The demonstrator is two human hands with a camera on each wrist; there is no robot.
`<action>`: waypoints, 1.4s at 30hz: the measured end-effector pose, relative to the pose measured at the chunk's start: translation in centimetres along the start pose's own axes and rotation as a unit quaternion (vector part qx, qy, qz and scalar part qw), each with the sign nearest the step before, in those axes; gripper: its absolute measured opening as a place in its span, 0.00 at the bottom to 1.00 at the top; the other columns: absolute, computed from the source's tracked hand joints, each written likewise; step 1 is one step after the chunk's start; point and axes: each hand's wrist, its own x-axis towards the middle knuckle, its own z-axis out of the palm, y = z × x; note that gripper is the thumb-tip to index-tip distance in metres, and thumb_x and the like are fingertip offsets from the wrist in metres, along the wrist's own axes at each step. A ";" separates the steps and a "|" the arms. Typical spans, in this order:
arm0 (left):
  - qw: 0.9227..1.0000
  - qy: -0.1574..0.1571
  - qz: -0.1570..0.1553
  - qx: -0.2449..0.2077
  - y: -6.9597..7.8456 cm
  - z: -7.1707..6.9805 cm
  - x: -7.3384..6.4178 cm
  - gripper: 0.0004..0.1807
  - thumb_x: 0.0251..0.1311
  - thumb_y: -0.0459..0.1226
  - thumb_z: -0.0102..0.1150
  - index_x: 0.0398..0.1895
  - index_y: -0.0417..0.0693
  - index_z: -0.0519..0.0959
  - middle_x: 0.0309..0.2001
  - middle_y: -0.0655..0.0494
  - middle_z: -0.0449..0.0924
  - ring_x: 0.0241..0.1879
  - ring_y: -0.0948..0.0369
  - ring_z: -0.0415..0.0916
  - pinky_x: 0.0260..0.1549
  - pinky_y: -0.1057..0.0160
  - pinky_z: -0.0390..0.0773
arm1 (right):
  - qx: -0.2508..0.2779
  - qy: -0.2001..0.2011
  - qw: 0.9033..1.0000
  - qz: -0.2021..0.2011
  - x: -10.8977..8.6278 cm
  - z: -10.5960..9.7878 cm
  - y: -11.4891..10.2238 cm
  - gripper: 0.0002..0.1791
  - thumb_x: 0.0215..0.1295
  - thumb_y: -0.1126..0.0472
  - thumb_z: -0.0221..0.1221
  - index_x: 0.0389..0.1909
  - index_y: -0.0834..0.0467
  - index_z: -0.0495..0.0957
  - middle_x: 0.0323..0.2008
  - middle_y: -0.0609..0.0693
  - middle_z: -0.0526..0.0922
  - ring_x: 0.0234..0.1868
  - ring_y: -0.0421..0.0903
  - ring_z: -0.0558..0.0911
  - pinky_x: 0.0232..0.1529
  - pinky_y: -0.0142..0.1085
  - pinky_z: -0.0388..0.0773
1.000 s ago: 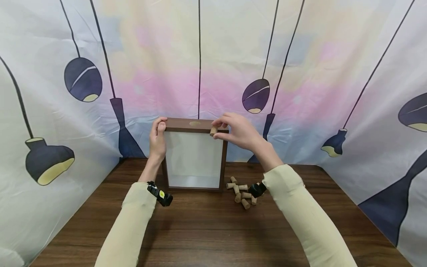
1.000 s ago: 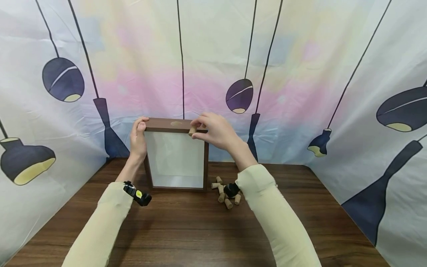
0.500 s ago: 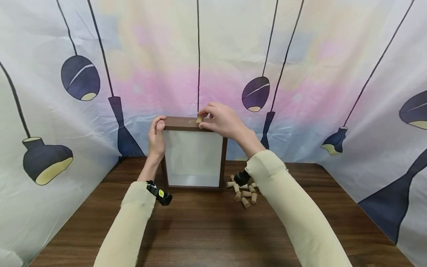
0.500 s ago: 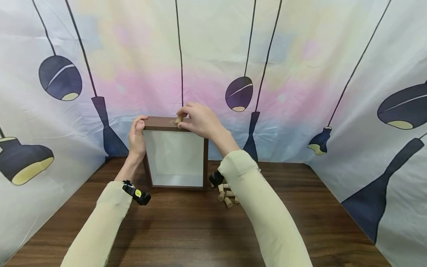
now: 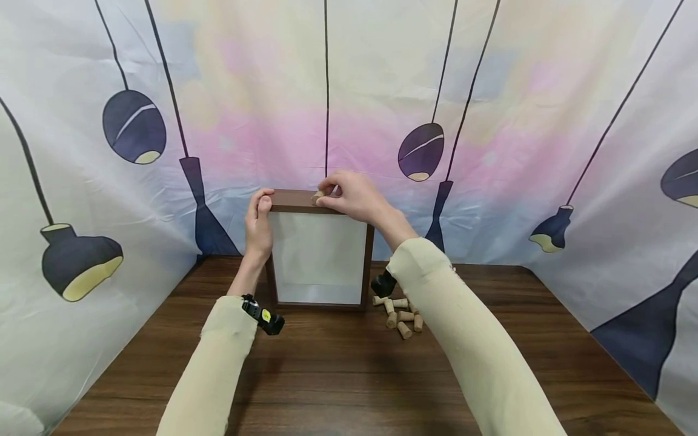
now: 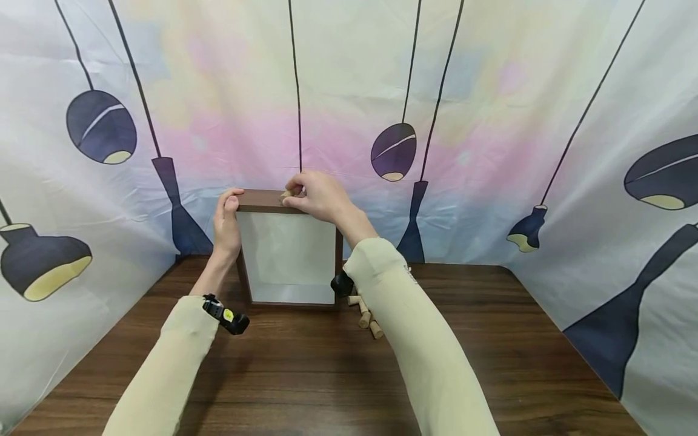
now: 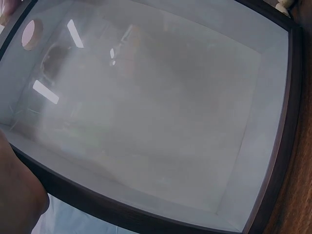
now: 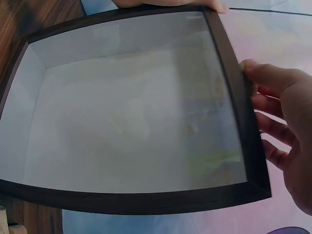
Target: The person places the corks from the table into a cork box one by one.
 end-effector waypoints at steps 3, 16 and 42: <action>1.000 0.001 0.001 -0.003 0.0 0.0 0.0 0.22 0.74 0.37 0.39 0.63 0.32 0.68 0.61 0.45 0.67 0.56 0.66 0.64 0.59 0.63 0.59 | 0.020 -0.007 1.000 0.001 0.2 0.4 0.2 0.18 0.67 0.51 0.63 0.54 0.56 0.83 0.45 0.48 0.83 0.43 0.44 0.81 0.50 0.36 0.76; 1.000 0.004 0.008 -0.007 0.5 0.0 0.1 0.22 0.74 0.37 0.39 0.63 0.31 0.68 0.61 0.42 0.66 0.56 0.65 0.63 0.60 0.61 0.58 | 0.041 0.013 0.999 -0.001 0.9 1.2 0.1 0.13 0.72 0.48 0.58 0.44 0.48 0.88 0.45 0.46 0.82 0.43 0.42 0.80 0.46 0.36 0.75; 1.000 0.005 0.004 -0.008 0.4 0.0 0.1 0.22 0.74 0.37 0.40 0.64 0.30 0.67 0.56 0.55 0.67 0.54 0.64 0.63 0.58 0.65 0.58 | 0.040 0.089 0.995 0.003 -4.4 -1.1 2.9 0.14 0.71 0.56 0.59 0.50 0.59 0.84 0.46 0.54 0.82 0.49 0.50 0.79 0.55 0.44 0.74</action>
